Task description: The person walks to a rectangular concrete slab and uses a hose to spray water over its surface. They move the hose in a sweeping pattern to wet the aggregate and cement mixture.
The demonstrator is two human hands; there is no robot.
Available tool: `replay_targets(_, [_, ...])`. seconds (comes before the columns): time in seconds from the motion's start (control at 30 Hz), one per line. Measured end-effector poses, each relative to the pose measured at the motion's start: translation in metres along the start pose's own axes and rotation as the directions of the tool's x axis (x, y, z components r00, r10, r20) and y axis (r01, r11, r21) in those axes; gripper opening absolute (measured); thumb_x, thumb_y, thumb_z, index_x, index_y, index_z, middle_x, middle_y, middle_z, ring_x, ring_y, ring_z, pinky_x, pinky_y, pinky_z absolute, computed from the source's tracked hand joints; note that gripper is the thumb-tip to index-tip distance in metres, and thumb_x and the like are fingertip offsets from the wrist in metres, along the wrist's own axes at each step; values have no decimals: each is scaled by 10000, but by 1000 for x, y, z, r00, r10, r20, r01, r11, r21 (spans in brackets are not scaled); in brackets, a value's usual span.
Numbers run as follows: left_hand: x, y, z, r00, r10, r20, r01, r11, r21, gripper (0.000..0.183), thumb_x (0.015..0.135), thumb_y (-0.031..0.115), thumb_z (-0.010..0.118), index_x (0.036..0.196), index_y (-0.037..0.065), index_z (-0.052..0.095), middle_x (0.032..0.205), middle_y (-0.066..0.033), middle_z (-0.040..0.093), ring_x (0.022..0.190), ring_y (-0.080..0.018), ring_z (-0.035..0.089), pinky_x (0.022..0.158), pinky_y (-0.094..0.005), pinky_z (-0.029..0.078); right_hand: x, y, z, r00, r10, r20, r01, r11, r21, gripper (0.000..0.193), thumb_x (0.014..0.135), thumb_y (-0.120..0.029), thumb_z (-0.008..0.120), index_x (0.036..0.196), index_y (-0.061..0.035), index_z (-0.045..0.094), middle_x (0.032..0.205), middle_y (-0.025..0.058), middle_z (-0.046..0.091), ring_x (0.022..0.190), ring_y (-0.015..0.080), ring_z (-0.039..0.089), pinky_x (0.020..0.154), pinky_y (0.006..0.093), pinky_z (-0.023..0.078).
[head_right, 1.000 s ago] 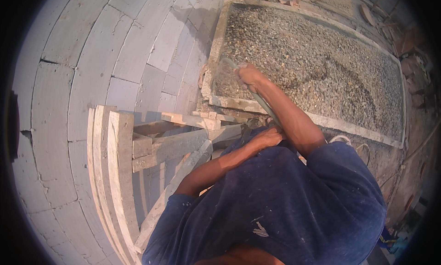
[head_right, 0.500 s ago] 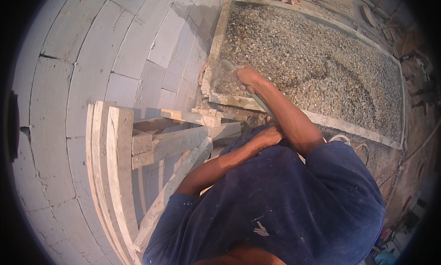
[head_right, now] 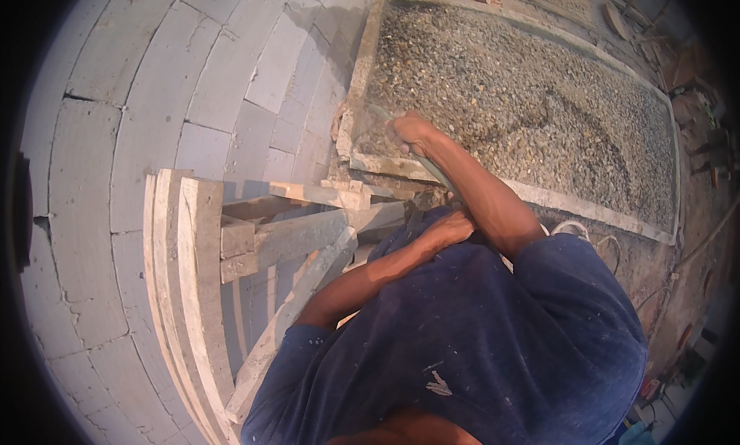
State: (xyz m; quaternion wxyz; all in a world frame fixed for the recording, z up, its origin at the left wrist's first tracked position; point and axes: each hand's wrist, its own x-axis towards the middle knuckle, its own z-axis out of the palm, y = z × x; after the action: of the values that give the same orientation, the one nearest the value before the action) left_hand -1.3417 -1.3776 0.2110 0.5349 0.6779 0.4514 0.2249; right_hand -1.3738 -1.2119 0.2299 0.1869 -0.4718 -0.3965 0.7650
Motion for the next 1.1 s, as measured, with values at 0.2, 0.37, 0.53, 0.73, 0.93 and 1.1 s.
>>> replay_targets(0.2, [2, -9, 5, 999, 16, 47, -13, 998, -69, 363, 834, 112, 399, 1144, -18, 537, 1181, -234, 527, 1122, -381, 472, 924, -394, 396, 4, 5, 2, 999, 30, 28, -29, 998, -58, 170, 871, -100, 543, 917, 58, 502, 682, 63, 489, 424, 84, 408, 295, 241, 318])
replay_targets(0.37, [3, -14, 6, 998, -14, 69, 17, 999, -51, 363, 837, 83, 381, 1148, -30, 531, 1212, -228, 510, 1146, -370, 457, 956, -389, 384, -10, -5, 14, 999, 37, -15, -38, 998, -53, 165, 873, -111, 541, 896, 45, 492, 667, 59, 481, 403, 84, 393, 287, 240, 323])
replay_targets(0.53, [2, -15, 5, 997, 1, 79, 3, 999, -52, 370, 845, 90, 371, 1164, -26, 519, 1232, -228, 495, 1156, -367, 450, 965, -390, 377, 4, 6, 9, 998, 58, 13, -58, 998, -32, 141, 881, -114, 524, 838, 15, 490, 643, 54, 473, 389, 84, 382, 282, 239, 321])
replay_targets(0.73, [5, -19, 4, 995, 11, 101, -4, 997, -72, 385, 878, 152, 368, 1200, -18, 495, 1238, -230, 493, 1174, -371, 434, 972, -378, 357, 14, 15, 6, 999, 24, 42, -23, 999, -42, 187, 894, -113, 511, 769, 25, 505, 609, 55, 472, 379, 96, 381, 283, 254, 309])
replay_targets(0.93, [5, -16, 0, 981, -88, 171, 95, 995, -35, 401, 895, 194, 365, 1220, -10, 482, 1249, -229, 487, 1186, -367, 427, 978, -374, 344, 6, 8, 10, 999, 53, -10, -54, 997, -61, 224, 890, -126, 530, 753, 50, 503, 611, 75, 478, 370, 115, 384, 291, 279, 312])
replay_targets(1.1, [5, -13, -1, 984, -93, 154, 103, 993, -63, 406, 897, 205, 364, 1222, -9, 481, 1252, -227, 487, 1187, -365, 427, 979, -373, 343, 9, 12, 7, 999, 38, 17, -37, 998, -42, 225, 882, -114, 535, 742, 59, 499, 607, 81, 476, 359, 117, 381, 287, 279, 308])
